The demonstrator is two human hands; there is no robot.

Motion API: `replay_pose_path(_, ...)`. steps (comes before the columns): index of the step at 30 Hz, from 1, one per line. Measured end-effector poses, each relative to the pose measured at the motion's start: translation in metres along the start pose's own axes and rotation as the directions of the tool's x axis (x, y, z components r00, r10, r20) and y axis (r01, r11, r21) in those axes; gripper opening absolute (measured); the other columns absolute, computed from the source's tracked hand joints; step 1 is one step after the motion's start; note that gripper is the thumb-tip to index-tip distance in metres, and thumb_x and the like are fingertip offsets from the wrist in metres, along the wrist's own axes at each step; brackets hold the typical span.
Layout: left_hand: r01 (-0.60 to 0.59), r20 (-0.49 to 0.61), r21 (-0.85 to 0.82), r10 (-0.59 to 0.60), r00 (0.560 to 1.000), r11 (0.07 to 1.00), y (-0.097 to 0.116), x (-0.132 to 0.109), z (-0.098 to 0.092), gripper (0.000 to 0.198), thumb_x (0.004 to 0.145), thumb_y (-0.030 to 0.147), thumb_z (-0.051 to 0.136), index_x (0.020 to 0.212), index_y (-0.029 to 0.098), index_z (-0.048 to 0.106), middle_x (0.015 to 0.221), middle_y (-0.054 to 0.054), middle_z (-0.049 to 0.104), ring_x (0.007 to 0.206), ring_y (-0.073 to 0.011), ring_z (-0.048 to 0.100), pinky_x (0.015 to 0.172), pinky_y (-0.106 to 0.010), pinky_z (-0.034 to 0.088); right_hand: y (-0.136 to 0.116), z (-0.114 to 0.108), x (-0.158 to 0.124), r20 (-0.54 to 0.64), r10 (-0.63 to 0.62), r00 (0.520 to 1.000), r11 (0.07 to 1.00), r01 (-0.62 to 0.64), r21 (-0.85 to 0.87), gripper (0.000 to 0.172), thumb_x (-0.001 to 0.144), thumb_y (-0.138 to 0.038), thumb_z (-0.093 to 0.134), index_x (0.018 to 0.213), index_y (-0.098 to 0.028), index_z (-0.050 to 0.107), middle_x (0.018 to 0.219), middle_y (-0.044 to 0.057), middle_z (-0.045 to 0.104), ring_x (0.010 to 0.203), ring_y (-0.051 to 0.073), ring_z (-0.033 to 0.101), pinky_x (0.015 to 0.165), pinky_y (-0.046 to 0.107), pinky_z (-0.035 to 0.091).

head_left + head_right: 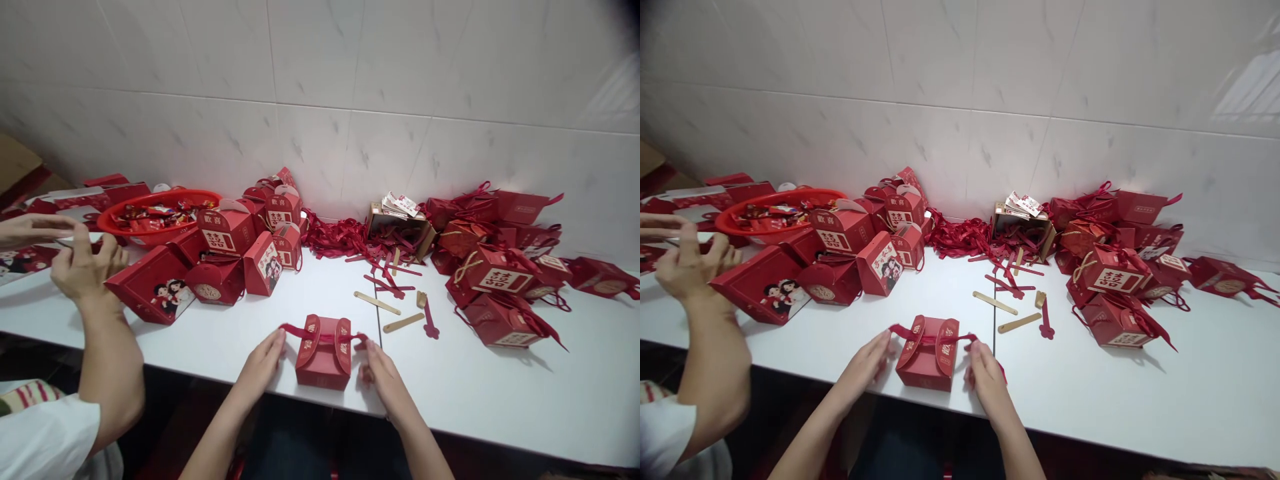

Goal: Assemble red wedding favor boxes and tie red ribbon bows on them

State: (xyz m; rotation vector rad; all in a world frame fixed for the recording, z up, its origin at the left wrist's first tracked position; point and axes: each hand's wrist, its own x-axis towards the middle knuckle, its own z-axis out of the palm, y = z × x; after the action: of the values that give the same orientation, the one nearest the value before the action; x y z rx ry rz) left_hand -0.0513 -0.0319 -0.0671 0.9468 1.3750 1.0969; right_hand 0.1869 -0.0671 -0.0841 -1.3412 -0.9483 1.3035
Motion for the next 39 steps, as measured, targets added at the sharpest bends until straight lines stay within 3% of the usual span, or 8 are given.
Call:
replay_pose_path(4,0.084,-0.032,-0.577,-0.124,0.992,0.812,0.011,0.02,-0.002,0.01,0.081,0.026,0.064,0.082,0.017,0.066,0.079,-0.004,0.066,0.065,-0.0136,0.063,0.055,-0.023,0.049,-0.005,0.003,0.017,-0.083,0.094,0.992,0.749,-0.015,0.663,0.034,0.072,-0.049,0.074,0.092,-0.023,0.062,0.077,-0.003,0.061,0.058,0.009,0.055,0.052,0.02,0.048)
replay_pose_path(7,0.048,-0.034,-0.688,-0.098,0.995,0.724,0.028,0.025,-0.014,0.016,0.089,0.023,0.053,0.08,0.018,0.065,0.074,-0.002,0.064,0.063,-0.0114,0.062,0.059,-0.024,0.052,-0.018,-0.012,0.023,-0.147,0.082,0.986,0.632,0.063,0.773,0.024,0.07,-0.038,0.078,0.081,-0.022,0.062,0.068,-0.005,0.057,0.053,0.007,0.053,0.048,0.018,0.048)
replay_pose_path(11,-0.111,-0.128,-0.789,0.016,0.992,0.604,0.054,0.018,-0.027,0.02,0.091,0.024,0.051,0.081,0.019,0.067,0.072,0.0,0.066,0.058,-0.0085,0.06,0.054,-0.02,0.051,-0.036,-0.033,0.022,-0.315,-0.087,0.945,0.709,0.281,0.647,0.018,0.073,-0.033,0.076,0.083,-0.023,0.066,0.071,-0.004,0.062,0.055,0.007,0.055,0.05,0.019,0.051)
replay_pose_path(15,-0.294,-0.22,-0.7,0.196,0.956,0.651,0.078,0.007,-0.025,0.013,0.083,0.029,0.065,0.079,0.018,0.07,0.072,0.001,0.068,0.065,-0.0097,0.062,0.057,-0.019,0.052,-0.059,-0.039,0.017,-0.419,-0.29,0.86,0.773,0.469,0.428,0.015,0.073,-0.029,0.076,0.085,-0.023,0.068,0.08,-0.003,0.067,0.06,0.008,0.058,0.054,0.022,0.052)
replay_pose_path(20,-0.516,-0.235,-0.522,0.467,0.852,0.679,0.108,0.001,-0.003,0.026,0.063,0.034,0.083,0.079,0.016,0.073,0.062,0.003,0.065,0.061,-0.008,0.06,0.063,-0.019,0.052,-0.099,-0.027,0.015,-0.443,-0.478,0.759,0.727,0.624,0.286,0.015,0.073,-0.031,0.077,0.074,-0.019,0.067,0.075,-0.001,0.068,0.072,0.011,0.063,0.068,0.025,0.053)
replay_pose_path(24,-0.601,-0.217,-0.426,0.569,0.793,0.676,0.127,0.001,0.023,0.025,0.057,0.033,0.086,0.072,0.017,0.072,0.068,0.002,0.07,0.059,-0.007,0.06,0.063,-0.019,0.051,-0.128,-0.012,0.016,-0.38,-0.599,0.705,0.7,0.692,0.178,0.016,0.076,-0.035,0.074,0.076,-0.019,0.069,0.068,-0.002,0.066,0.065,0.01,0.06,0.064,0.024,0.05)
replay_pose_path(33,-0.556,0.015,-0.265,0.58,0.814,0.788,0.145,-0.004,0.048,0.034,0.071,0.048,0.073,0.08,0.015,0.071,0.068,-0.004,0.071,0.066,-0.0167,0.066,0.063,-0.027,0.049,-0.155,0.021,0.019,-0.222,-0.646,0.73,0.71,0.682,0.173,0.025,0.075,-0.042,0.072,0.079,-0.017,0.068,0.068,0.0,0.066,0.061,0.013,0.061,0.061,0.027,0.052)
replay_pose_path(39,-0.595,0.138,-0.224,0.629,0.765,0.772,0.146,-0.018,0.055,0.042,0.074,0.037,0.074,0.109,0.019,0.06,0.056,0.004,0.065,0.057,-0.0122,0.062,0.065,-0.024,0.048,-0.159,0.036,0.015,-0.014,-0.556,0.831,0.823,0.552,0.132,0.027,0.074,-0.039,0.072,0.085,-0.014,0.07,0.061,0.0,0.065,0.038,0.006,0.048,0.038,0.021,0.042)
